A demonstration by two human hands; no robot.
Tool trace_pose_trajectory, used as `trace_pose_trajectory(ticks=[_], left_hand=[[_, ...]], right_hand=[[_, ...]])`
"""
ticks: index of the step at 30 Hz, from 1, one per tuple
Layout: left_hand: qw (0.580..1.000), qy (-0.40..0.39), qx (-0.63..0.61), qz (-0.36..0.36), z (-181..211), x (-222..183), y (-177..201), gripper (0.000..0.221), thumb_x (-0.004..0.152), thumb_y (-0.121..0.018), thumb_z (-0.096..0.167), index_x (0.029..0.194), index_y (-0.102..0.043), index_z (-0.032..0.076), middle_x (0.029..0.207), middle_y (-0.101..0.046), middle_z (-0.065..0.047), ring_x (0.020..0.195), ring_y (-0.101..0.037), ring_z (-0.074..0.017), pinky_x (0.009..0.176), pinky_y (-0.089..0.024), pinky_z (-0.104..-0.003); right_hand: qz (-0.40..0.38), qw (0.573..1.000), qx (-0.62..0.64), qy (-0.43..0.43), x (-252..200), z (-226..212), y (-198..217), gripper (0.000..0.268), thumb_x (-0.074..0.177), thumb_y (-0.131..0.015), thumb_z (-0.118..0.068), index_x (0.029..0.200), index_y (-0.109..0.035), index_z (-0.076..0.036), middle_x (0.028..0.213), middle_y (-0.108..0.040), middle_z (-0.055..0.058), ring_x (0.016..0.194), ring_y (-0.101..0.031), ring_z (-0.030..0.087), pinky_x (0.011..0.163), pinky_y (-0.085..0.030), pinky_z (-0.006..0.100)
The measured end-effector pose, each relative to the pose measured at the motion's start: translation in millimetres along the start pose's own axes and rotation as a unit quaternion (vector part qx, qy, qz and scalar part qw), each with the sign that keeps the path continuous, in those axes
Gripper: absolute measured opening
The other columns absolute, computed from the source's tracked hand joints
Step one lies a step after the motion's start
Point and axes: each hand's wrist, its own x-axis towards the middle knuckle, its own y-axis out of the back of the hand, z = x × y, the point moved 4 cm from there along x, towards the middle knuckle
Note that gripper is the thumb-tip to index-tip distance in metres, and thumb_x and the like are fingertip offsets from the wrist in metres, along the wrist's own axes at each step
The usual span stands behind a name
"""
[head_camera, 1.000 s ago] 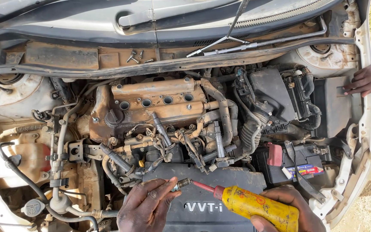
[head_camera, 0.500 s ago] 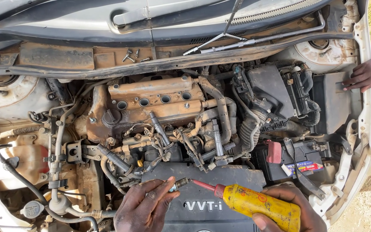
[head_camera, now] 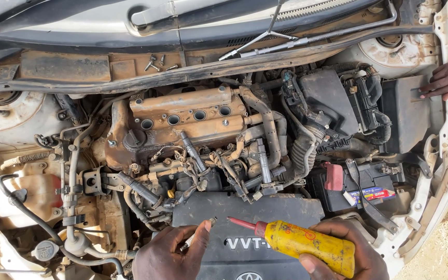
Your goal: Removing ignition coils and spark plugs from a car engine using hand tools
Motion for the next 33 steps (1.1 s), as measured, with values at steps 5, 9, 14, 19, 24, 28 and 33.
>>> trace_pose_trajectory(ticks=[5,9,14,19,24,28,33], left_hand=[[0.996,0.048,0.001,-0.078,-4.9,0.1,-3.4,0.042,0.072,-0.066,0.073,0.085,-0.091,0.041,0.070,-0.075,0.015,0.059,-0.067,-0.0122,0.056,-0.049,-0.033],[0.994,0.063,-0.031,-0.087,-4.6,-2.2,-0.5,0.041,0.074,-0.070,0.068,0.076,-0.094,0.035,0.055,-0.064,0.008,0.048,-0.055,-0.0149,0.054,-0.040,-0.036],[0.987,0.095,-0.055,-0.118,1.1,-3.3,3.8,0.040,0.077,-0.072,0.061,0.069,-0.091,0.027,0.057,-0.075,0.006,0.051,-0.069,-0.0125,0.056,-0.058,-0.029],[0.988,0.091,-0.048,-0.114,1.6,-3.7,3.6,0.039,0.077,-0.071,0.063,0.069,-0.091,0.030,0.057,-0.075,0.008,0.052,-0.070,-0.0119,0.056,-0.057,-0.030],[0.991,0.076,-0.037,-0.107,-0.4,-4.1,1.3,0.036,0.075,-0.071,0.064,0.075,-0.092,0.034,0.062,-0.073,0.011,0.056,-0.069,-0.0124,0.058,-0.058,-0.031],[0.996,0.005,-0.030,-0.086,-7.7,-0.3,-2.9,0.037,0.073,-0.069,0.067,0.084,-0.093,0.041,0.066,-0.073,0.013,0.053,-0.063,-0.0132,0.054,-0.051,-0.036],[0.995,0.030,-0.043,-0.082,4.7,-3.5,7.6,0.033,0.073,-0.074,0.061,0.088,-0.094,0.039,0.076,-0.082,0.015,0.062,-0.073,-0.0098,0.058,-0.060,-0.030]], right_hand=[[-0.013,0.997,-0.033,0.070,-1.8,5.2,-3.0,0.044,0.059,-0.090,-0.006,0.102,-0.080,-0.001,0.090,-0.087,0.015,0.074,-0.078,0.022,0.073,-0.059,0.030],[-0.022,0.993,-0.048,0.108,-3.7,-0.2,-5.7,0.043,0.059,-0.091,-0.013,0.100,-0.080,-0.002,0.089,-0.084,0.012,0.074,-0.079,0.021,0.071,-0.061,0.029],[-0.026,0.992,-0.071,0.102,-3.1,-4.3,-2.7,0.042,0.059,-0.091,-0.014,0.099,-0.082,-0.004,0.087,-0.083,0.009,0.073,-0.077,0.019,0.071,-0.059,0.028],[-0.025,0.993,-0.058,0.104,-3.2,-1.9,-2.4,0.042,0.058,-0.091,-0.013,0.098,-0.082,-0.004,0.085,-0.084,0.010,0.070,-0.076,0.018,0.069,-0.058,0.027],[-0.033,0.989,-0.078,0.124,-3.2,-2.9,-3.2,0.040,0.059,-0.090,-0.018,0.096,-0.082,-0.006,0.080,-0.081,0.008,0.064,-0.072,0.017,0.064,-0.056,0.027],[-0.048,0.980,-0.095,0.168,-1.8,-6.1,-2.6,0.039,0.061,-0.089,-0.022,0.096,-0.080,-0.009,0.079,-0.080,0.005,0.063,-0.071,0.014,0.063,-0.055,0.025],[-0.045,0.985,-0.082,0.148,-4.3,-10.5,-5.2,0.038,0.062,-0.089,-0.020,0.096,-0.081,-0.006,0.080,-0.077,0.008,0.067,-0.071,0.018,0.064,-0.057,0.029]])
